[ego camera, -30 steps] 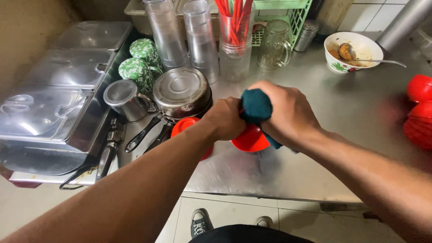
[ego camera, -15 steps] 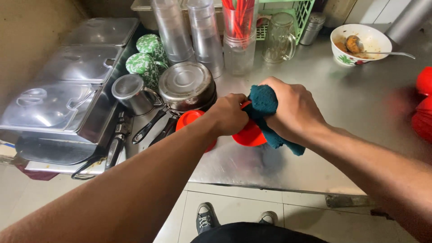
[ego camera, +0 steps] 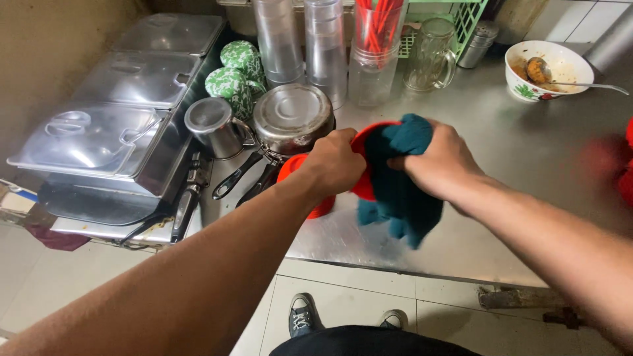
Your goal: Wiping and drying small red bowls using a cloth at a counter.
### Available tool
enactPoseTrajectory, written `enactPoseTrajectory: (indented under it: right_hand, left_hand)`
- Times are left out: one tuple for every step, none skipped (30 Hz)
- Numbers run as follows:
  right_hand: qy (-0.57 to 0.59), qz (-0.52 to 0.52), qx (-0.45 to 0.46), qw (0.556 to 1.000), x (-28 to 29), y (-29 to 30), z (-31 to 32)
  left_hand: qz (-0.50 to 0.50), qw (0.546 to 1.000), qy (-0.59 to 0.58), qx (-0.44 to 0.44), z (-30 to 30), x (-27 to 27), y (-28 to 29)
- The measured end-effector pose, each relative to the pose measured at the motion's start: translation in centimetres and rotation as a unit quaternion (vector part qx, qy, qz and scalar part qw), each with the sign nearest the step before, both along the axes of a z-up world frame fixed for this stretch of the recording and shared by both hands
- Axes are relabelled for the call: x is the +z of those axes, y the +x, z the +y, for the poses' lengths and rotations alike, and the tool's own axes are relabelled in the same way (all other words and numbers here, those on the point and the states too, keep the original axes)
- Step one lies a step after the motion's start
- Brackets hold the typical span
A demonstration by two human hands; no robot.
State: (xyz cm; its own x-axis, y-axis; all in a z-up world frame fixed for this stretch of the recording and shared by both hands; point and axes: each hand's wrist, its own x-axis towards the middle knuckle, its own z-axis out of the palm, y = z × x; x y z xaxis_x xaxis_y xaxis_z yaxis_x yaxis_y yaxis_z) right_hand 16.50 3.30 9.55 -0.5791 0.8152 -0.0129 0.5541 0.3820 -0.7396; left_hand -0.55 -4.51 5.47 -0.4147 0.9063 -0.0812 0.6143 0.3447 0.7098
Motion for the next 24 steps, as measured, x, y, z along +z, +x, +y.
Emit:
enactPoseTrajectory:
  right_hand:
    - [0.000, -0.002, 0.000, 1.000, 0.3, -0.3, -0.4]
    - [0.088, -0.039, 0.044, 0.994, 0.6, -0.7, -0.8]
    - [0.174, -0.077, 0.089, 0.978, 1.0, -1.0, -1.1]
    - [0.176, -0.077, 0.086, 0.978, 1.5, -1.3, -1.6]
    - [0.193, -0.063, 0.101, 0.974, 1.9, -1.7, -2.0]
    - [0.209, -0.050, 0.117, 0.970, 2.3, -2.0, -2.5]
    - [0.210, -0.051, 0.115, 0.970, 2.2, -2.3, -2.8]
    - [0.187, -0.043, 0.088, 0.977, 2.2, -2.5, -3.0]
    - [0.164, -0.035, 0.060, 0.984, 2.1, -2.7, -3.2]
    - [0.165, -0.036, 0.060, 0.984, 1.5, -2.9, -2.8]
    - [0.095, -0.018, 0.000, 0.995, 0.8, -3.0, -2.4]
    - [0.022, -0.001, -0.062, 0.998, 0.1, -2.9, -2.0]
    - [0.022, -0.003, -0.066, 0.998, -0.7, -2.8, -1.8]
    - [-0.085, 0.048, -0.076, 0.992, -1.5, -2.5, -1.5]
    - [-0.190, 0.099, -0.085, 0.973, -2.3, -2.2, -1.1]
    - [-0.189, 0.098, -0.089, 0.973, -1.6, -2.4, -1.9]
    - [-0.106, 0.081, -0.105, 0.986, -0.9, -2.7, -2.6]
    - [-0.020, 0.064, -0.120, 0.990, -0.1, -2.9, -3.3]
    - [-0.016, 0.065, -0.125, 0.990, 0.4, -3.1, -3.5]
    - [0.073, 0.062, -0.088, 0.991, 0.9, -3.2, -3.7]
    - [0.161, 0.059, -0.050, 0.984, 1.4, -3.3, -4.0]
    - [0.163, 0.057, -0.052, 0.984, 1.5, -3.4, -3.7]
    - [0.211, 0.053, -0.009, 0.976, 1.7, -3.5, -3.5]
    - [0.257, 0.049, 0.038, 0.965, 1.7, -3.7, -3.3]
  left_hand:
    - [-0.002, 1.000, 0.000, 0.000, -0.5, 0.6, 0.0]
    - [0.013, 1.000, 0.003, -0.025, -0.9, 1.2, 0.0]
    - [0.028, 0.998, 0.007, -0.050, -1.2, 1.9, 0.0]
    - [0.028, 0.998, 0.009, -0.052, -1.1, 1.8, -0.3]
    - [0.038, 0.997, 0.010, -0.059, -1.1, 1.7, -0.6]
    - [0.046, 0.997, 0.010, -0.066, -1.0, 1.5, -0.8]
    - [0.045, 0.997, 0.011, -0.068, -0.9, 1.1, -1.4]
    - [0.058, 0.995, -0.006, -0.079, -0.6, 0.8, -2.0]
    - [0.070, 0.993, -0.023, -0.089, -0.3, 0.5, -2.6]
    - [0.070, 0.993, -0.021, -0.090, -0.2, 0.6, -3.1]
    - [0.065, 0.995, -0.002, -0.081, 0.0, 0.6, -3.5]
    - [0.058, 0.995, 0.016, -0.075, 0.2, 0.6, -3.8]
    - [0.057, 0.995, 0.016, -0.078, 0.2, 0.8, -4.0]
    - [0.041, 0.997, 0.026, -0.062, 0.4, 1.1, -4.1]
    - [0.024, 0.998, 0.036, -0.046, 0.6, 1.4, -4.2]
    - [0.023, 0.998, 0.036, -0.050, 0.9, 1.2, -4.2]
    - [0.020, 0.998, 0.046, -0.048, 1.3, 1.0, -4.1]
    - [0.018, 0.997, 0.058, -0.048, 1.7, 0.9, -4.1]
    - [0.018, 0.997, 0.061, -0.053, 1.7, 1.0, -4.2]
    - [0.050, 0.996, 0.039, -0.070, 1.7, 1.0, -4.2]
    - [0.082, 0.993, 0.016, -0.087, 1.6, 1.1, -4.2]
    - [0.080, 0.993, 0.018, -0.089, 0.9, 2.2, -3.7]
    - [0.086, 0.992, 0.008, -0.087, 0.1, 3.4, -3.2]
    - [0.093, 0.992, -0.002, -0.083, -0.8, 4.5, -2.8]
